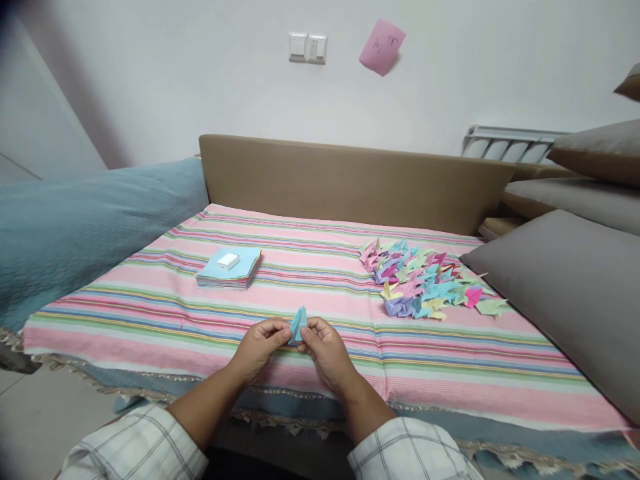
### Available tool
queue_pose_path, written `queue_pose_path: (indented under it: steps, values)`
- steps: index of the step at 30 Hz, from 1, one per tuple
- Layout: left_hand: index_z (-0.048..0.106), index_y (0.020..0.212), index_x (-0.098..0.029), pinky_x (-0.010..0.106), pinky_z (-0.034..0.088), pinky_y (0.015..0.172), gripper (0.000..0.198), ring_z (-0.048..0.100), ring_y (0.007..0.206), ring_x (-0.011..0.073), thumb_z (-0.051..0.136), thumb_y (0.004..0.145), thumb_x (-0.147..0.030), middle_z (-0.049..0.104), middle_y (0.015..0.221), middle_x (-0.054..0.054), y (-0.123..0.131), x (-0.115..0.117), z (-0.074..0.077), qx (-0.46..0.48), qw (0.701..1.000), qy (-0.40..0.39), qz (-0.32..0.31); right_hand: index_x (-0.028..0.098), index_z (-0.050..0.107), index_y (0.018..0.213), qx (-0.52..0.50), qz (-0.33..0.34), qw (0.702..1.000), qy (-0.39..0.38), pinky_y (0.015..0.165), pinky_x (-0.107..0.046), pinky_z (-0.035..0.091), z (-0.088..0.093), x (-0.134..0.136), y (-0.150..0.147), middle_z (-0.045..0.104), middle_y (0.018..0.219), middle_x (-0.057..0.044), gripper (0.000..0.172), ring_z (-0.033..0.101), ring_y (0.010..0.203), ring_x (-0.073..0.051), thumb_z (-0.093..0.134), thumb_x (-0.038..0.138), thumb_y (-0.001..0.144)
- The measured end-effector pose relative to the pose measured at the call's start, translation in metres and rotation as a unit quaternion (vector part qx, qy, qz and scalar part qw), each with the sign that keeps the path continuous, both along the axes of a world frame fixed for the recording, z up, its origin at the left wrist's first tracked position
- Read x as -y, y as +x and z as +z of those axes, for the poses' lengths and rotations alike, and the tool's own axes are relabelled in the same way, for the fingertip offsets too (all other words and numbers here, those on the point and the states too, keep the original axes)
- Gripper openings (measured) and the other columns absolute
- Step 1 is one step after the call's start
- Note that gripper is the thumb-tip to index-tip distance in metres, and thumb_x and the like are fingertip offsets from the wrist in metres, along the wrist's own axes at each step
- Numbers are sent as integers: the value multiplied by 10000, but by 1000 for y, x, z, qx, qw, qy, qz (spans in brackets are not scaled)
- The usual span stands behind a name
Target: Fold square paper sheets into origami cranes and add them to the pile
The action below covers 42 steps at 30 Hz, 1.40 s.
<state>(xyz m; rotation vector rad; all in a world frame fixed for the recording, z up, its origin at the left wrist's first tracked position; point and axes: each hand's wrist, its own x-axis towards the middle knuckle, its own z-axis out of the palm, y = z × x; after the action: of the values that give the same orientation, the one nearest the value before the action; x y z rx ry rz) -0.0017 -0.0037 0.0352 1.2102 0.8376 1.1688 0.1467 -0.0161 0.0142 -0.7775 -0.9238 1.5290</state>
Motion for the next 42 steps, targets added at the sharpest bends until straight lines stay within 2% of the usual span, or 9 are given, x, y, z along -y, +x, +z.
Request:
queue_pose_path:
  steps: [3,9,16,20,26,31,35,39,42]
  values:
    - [682,620,-156,264,443,733,265,565,766,156,791,574,-393,614,746,24,-1,-2,0,-9,999,40,28,197,611,777,-6,0,1000,6,567,-222,411,-1,0,0,588,698,27,301,487,569,-81,765,423,653]
    - [658,758,-155,221,432,599,369,523,601,97,825,511,-373,576,620,-29,2,1,3,33,998,-35,39,202,611,792,-14,-4,1000,10,599,-220,430,-4,-2,-1,597,716,29,290,507,607,-86,766,408,660]
    - [684,747,-146,251,469,623,363,571,609,119,824,504,-376,651,641,5,3,1,2,33,998,-42,44,208,600,817,2,-12,1000,16,607,-221,438,-9,-4,1,610,751,25,278,516,607,-85,750,398,682]
    - [690,713,-151,278,495,661,319,610,673,154,818,516,-367,686,710,32,3,0,-3,18,998,-5,63,209,592,815,15,-20,999,22,635,-227,452,-13,-5,1,593,757,27,278,526,646,-92,745,402,685]
    - [740,748,-202,295,506,752,143,630,793,179,739,639,-295,685,799,50,1,2,-5,-75,980,125,133,202,574,804,52,-41,997,29,653,-245,454,-13,-4,-1,588,744,19,328,532,649,-106,756,428,652]
    - [746,800,-234,303,498,787,120,623,846,185,689,701,-270,683,835,51,0,4,-5,-113,969,168,141,200,575,796,66,-42,996,37,646,-249,443,-11,-4,-1,596,733,18,322,522,640,-107,752,427,653]
    - [714,720,-199,290,492,761,139,618,820,178,746,630,-300,675,825,41,1,3,-5,-52,987,103,116,202,584,797,66,-39,997,32,647,-248,442,-12,-4,0,598,735,23,316,525,637,-105,754,425,652]
    - [640,674,-155,226,450,583,278,540,571,98,787,569,-367,621,642,-10,2,1,-1,17,999,-32,20,205,588,810,64,-23,997,30,633,-246,441,-12,-5,2,610,732,22,314,543,633,-109,751,426,658]
    - [602,650,-143,204,408,537,331,482,513,74,782,565,-407,558,554,-38,2,2,4,20,998,-62,-1,204,586,819,58,-12,998,32,613,-238,429,-10,-3,2,614,711,23,303,548,617,-107,748,411,669]
